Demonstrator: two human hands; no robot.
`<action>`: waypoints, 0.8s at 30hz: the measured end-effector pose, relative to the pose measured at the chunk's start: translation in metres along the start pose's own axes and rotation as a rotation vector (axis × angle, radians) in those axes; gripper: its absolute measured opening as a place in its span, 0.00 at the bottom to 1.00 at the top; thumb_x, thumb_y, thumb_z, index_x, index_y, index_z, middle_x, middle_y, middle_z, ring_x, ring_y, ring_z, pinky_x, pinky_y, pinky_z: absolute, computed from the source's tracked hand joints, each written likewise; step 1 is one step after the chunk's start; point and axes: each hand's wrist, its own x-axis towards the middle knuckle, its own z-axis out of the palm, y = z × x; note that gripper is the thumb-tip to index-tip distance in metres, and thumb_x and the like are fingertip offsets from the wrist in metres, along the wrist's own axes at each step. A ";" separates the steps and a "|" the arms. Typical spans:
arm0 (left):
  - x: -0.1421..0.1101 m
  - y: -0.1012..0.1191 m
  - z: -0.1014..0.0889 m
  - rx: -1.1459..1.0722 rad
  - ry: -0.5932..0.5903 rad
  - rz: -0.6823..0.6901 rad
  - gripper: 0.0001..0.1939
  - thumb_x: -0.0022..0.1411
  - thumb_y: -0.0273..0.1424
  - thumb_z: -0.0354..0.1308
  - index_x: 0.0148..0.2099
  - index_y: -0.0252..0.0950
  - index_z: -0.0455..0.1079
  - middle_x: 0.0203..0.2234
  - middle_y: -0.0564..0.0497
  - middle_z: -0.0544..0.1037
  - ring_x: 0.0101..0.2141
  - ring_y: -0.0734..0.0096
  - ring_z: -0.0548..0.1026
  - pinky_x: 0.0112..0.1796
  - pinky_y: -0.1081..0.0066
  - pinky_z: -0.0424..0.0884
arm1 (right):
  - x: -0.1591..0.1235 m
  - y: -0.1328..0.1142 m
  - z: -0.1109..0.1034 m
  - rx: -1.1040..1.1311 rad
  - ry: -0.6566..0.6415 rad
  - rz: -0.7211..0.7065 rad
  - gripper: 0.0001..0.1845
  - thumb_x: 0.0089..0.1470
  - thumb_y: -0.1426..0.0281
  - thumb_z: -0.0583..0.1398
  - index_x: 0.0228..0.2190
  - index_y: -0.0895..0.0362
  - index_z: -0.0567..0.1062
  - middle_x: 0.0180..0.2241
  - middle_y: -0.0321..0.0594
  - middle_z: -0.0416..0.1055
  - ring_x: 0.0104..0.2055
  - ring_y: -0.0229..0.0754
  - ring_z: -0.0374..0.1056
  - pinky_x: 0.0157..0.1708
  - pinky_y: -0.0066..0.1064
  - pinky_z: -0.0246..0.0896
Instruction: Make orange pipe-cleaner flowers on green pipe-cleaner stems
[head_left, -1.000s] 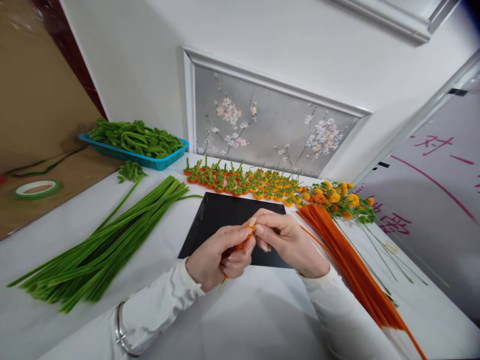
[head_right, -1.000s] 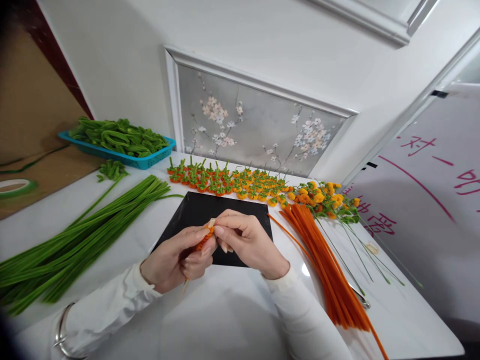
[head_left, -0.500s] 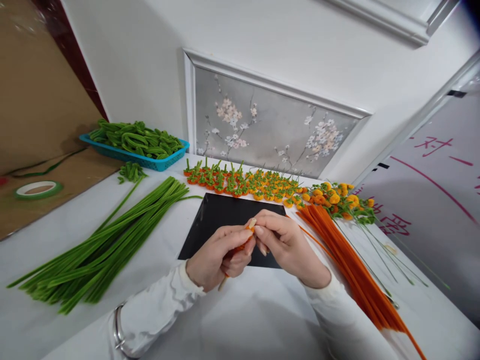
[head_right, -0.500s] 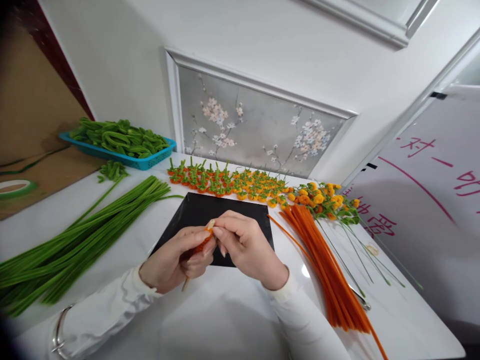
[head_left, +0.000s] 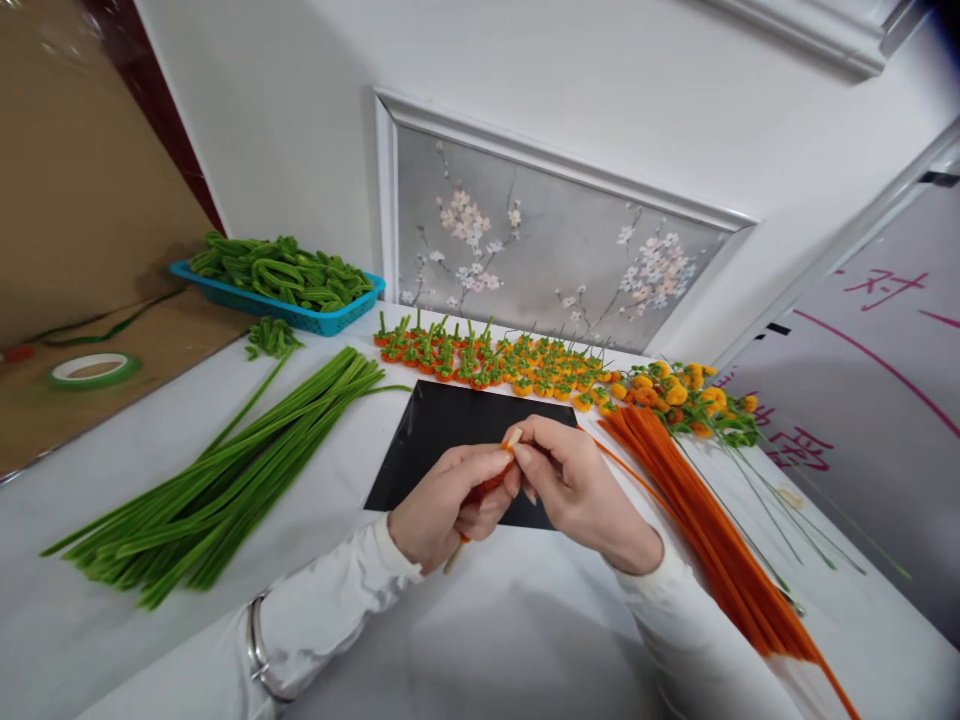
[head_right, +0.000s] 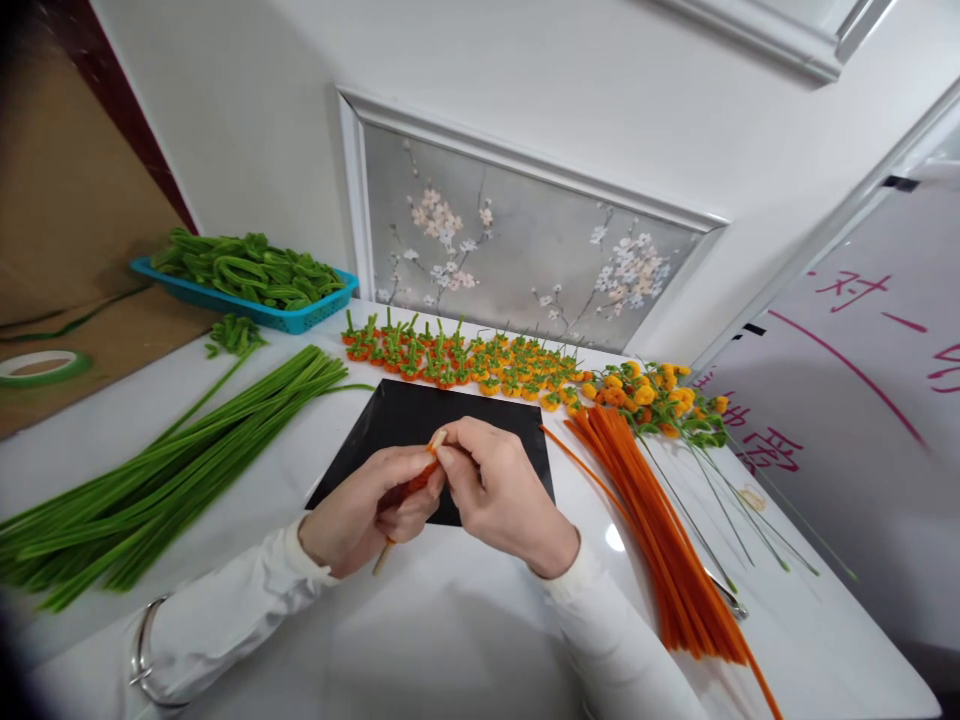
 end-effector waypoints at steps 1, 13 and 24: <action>0.000 0.000 0.000 -0.024 0.003 0.000 0.16 0.63 0.34 0.49 0.25 0.32 0.63 0.13 0.60 0.54 0.14 0.85 0.43 0.15 0.80 0.41 | 0.000 0.000 0.000 -0.001 0.012 0.015 0.09 0.62 0.71 0.50 0.30 0.56 0.66 0.25 0.34 0.65 0.24 0.33 0.60 0.26 0.25 0.56; 0.000 0.016 0.000 -0.413 0.131 0.178 0.12 0.67 0.25 0.47 0.34 0.31 0.69 0.39 0.46 0.76 0.40 0.72 0.76 0.43 0.73 0.72 | -0.002 0.005 -0.013 0.146 0.046 0.208 0.16 0.61 0.59 0.52 0.30 0.57 0.67 0.19 0.31 0.64 0.17 0.31 0.60 0.17 0.23 0.56; -0.003 0.015 0.001 -0.236 0.154 0.298 0.11 0.66 0.36 0.50 0.44 0.37 0.69 0.41 0.46 0.79 0.48 0.66 0.73 0.48 0.65 0.69 | -0.014 -0.008 0.014 0.064 -0.103 0.240 0.13 0.58 0.64 0.57 0.25 0.58 0.69 0.18 0.32 0.66 0.17 0.30 0.54 0.17 0.23 0.49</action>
